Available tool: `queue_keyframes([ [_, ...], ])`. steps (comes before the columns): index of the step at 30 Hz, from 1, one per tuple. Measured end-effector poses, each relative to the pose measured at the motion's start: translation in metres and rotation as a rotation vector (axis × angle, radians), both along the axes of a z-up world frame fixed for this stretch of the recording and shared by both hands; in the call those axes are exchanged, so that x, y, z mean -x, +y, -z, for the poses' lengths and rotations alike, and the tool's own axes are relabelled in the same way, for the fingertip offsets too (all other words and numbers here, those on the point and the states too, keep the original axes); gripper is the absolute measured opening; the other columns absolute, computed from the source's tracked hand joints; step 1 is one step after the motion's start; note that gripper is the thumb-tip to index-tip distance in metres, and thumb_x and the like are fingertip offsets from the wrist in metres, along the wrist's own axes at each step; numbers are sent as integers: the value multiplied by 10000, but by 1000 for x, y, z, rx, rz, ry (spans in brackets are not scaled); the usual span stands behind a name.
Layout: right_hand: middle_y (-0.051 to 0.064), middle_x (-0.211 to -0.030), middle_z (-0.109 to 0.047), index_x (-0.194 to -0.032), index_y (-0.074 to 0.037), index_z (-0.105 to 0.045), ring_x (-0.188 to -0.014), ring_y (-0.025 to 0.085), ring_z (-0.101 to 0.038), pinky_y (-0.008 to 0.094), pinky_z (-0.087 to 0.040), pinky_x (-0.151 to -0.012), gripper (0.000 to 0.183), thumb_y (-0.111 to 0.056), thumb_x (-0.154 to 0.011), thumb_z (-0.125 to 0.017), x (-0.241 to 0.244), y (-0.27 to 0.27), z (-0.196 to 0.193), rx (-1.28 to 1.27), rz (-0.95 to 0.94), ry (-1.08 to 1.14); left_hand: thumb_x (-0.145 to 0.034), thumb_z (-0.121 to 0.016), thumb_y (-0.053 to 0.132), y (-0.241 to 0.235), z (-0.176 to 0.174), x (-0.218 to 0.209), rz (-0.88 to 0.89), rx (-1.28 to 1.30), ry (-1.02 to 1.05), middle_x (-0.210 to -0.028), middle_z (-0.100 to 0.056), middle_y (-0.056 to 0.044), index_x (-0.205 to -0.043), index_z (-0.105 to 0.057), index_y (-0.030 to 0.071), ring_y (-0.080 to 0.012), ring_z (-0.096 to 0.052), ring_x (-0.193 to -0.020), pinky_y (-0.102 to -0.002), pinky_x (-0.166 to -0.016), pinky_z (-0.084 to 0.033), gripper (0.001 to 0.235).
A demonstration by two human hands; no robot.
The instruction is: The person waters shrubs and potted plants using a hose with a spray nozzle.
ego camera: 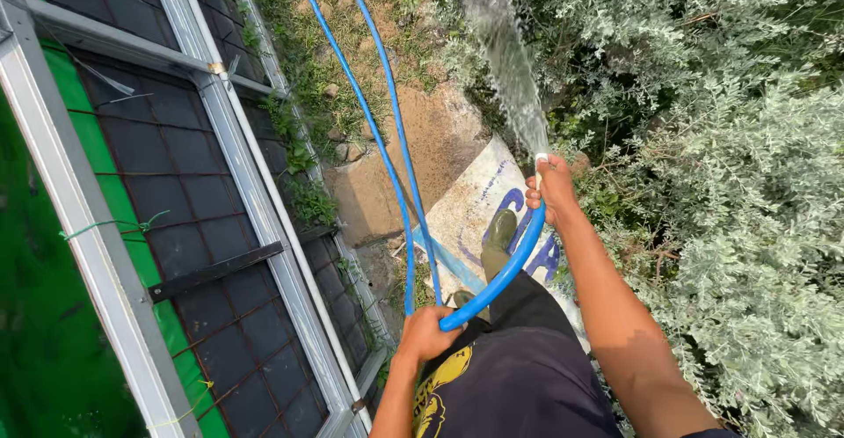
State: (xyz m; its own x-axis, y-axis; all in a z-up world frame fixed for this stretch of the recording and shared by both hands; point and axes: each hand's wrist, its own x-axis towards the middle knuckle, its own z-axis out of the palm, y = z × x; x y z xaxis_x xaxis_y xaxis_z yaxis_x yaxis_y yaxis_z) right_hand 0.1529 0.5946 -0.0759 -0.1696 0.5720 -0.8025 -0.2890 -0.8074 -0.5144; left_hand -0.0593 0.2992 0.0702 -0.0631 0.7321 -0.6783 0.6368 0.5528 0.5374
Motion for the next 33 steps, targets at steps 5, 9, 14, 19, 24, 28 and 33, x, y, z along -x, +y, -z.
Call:
queue_keyframes([
  [5,92,-734,-485,-1194,-215,-379,-487,142,-402,298,-327,-373,144,-250,-1072,-449,-38,-11,58,77,106,42,-784,-744,453,26,-6,-11,38,131,50,-842,-743,-126,-834,-773,188,-362,-717,-869,-466,-774,-538,271],
  [9,95,-724,-484,-1092,-233,-376,-490,142,-398,296,-317,-375,100,-267,-1063,-466,-61,-36,94,190,173,34,-786,-746,476,31,-4,-15,143,182,85,-841,-744,-133,-845,-775,200,-367,-713,-879,-478,-774,-534,283],
  [14,96,-773,-488,-1118,-261,-362,-508,151,-417,301,-335,-386,182,-279,-1048,-529,-65,-48,99,245,241,-45,-786,-731,444,33,-1,-19,205,191,92,-845,-759,-137,-849,-787,190,-365,-721,-880,-470,-795,-543,268],
  [19,96,-753,-495,-1174,-257,-360,-506,157,-420,316,-337,-385,203,-253,-1049,-520,-66,-42,101,255,243,-51,-789,-729,465,40,1,-18,225,226,112,-856,-763,-139,-897,-800,207,-353,-724,-880,-462,-808,-546,289],
  [24,124,-720,-488,-1179,-203,-402,-475,182,-410,344,-343,-381,122,-248,-1072,-440,-65,-24,113,244,243,-11,-744,-752,443,65,-2,-14,204,221,69,-897,-764,-128,-950,-807,220,-355,-722,-893,-457,-816,-549,309],
  [28,123,-722,-491,-1159,-200,-384,-482,193,-424,347,-347,-389,105,-219,-1064,-423,-56,-10,123,264,260,-17,-780,-737,453,90,-6,-10,255,219,106,-896,-754,-138,-915,-795,170,-370,-708,-903,-474,-807,-542,319],
  [33,125,-752,-493,-1180,-203,-353,-503,179,-417,349,-352,-395,145,-203,-1067,-443,-49,0,132,291,270,7,-772,-729,447,115,-6,-6,276,283,133,-885,-750,-131,-889,-789,164,-374,-700,-907,-485,-813,-529,312],
])
